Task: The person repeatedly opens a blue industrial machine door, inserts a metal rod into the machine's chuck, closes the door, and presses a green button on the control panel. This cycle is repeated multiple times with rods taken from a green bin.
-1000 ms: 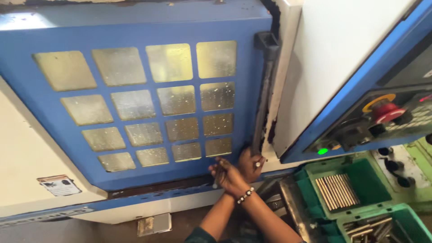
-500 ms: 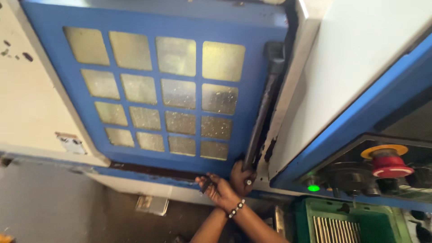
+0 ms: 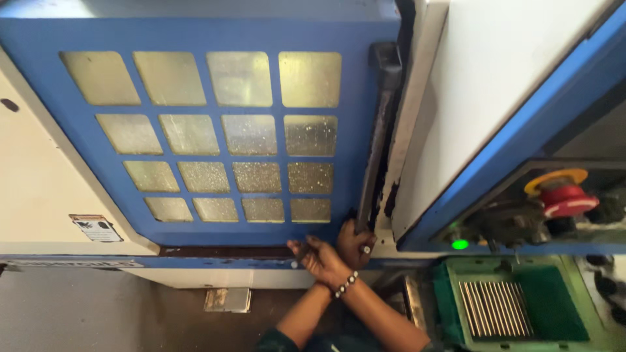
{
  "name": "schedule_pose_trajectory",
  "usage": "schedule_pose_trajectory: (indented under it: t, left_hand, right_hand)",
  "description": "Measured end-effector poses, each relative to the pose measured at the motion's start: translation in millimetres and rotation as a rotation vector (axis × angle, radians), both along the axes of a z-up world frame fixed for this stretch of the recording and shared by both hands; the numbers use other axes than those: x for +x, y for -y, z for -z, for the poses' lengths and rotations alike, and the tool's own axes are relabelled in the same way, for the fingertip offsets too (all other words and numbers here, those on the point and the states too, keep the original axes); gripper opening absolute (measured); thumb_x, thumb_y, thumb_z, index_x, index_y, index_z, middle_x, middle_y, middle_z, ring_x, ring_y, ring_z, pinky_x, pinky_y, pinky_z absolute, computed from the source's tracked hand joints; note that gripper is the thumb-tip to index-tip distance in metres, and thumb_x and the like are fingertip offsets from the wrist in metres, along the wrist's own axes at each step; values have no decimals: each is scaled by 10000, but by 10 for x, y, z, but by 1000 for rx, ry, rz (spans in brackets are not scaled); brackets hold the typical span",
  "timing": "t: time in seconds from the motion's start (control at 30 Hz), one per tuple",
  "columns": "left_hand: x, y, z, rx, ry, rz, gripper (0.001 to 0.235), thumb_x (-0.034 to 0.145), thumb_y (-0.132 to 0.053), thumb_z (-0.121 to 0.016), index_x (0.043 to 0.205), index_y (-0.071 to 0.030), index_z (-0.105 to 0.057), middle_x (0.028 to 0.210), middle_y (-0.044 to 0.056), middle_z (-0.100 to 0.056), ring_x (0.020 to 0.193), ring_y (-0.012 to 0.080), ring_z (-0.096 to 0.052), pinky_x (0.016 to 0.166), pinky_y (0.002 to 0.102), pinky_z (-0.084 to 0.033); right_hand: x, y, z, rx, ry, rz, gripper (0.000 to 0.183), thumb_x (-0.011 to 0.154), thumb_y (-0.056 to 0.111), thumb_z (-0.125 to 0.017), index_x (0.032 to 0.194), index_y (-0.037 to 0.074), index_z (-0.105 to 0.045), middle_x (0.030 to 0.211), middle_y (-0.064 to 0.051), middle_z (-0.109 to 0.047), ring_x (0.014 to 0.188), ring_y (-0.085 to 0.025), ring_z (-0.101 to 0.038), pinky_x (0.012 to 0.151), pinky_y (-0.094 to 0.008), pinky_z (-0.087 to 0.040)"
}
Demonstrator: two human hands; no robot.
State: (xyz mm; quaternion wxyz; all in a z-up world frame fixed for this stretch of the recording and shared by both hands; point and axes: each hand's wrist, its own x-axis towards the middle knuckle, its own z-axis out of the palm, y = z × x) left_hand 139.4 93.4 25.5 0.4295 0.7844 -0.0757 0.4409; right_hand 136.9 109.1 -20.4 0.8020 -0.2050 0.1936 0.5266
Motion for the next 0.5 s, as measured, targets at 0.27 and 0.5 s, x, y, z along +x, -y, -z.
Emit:
schedule_pose_trajectory:
  t: [0.27,0.5]
  left_hand:
    - [-84,-11,-87,-14,1,45,174,944,-248,-678,874,-89,-692,943,164,-596,861,387,-565,740,494,-446]
    - [-153,25,-173,-33,-90,11,185,936,-261,-697,885,-83,-686,932,173,-571,869,385,-558,740,485,-443]
  right_hand:
    - [-43,5,124,-54,9,77,132,1040,180,-509,1024,58,-556,1064,-239,-714,948,-321,-743,727,-313,-637]
    - [-39,115,241,48,12,-38,235,1044,320,-606,1001,89,-607,704,-32,-649,582,-146,-656,478,-250,-530]
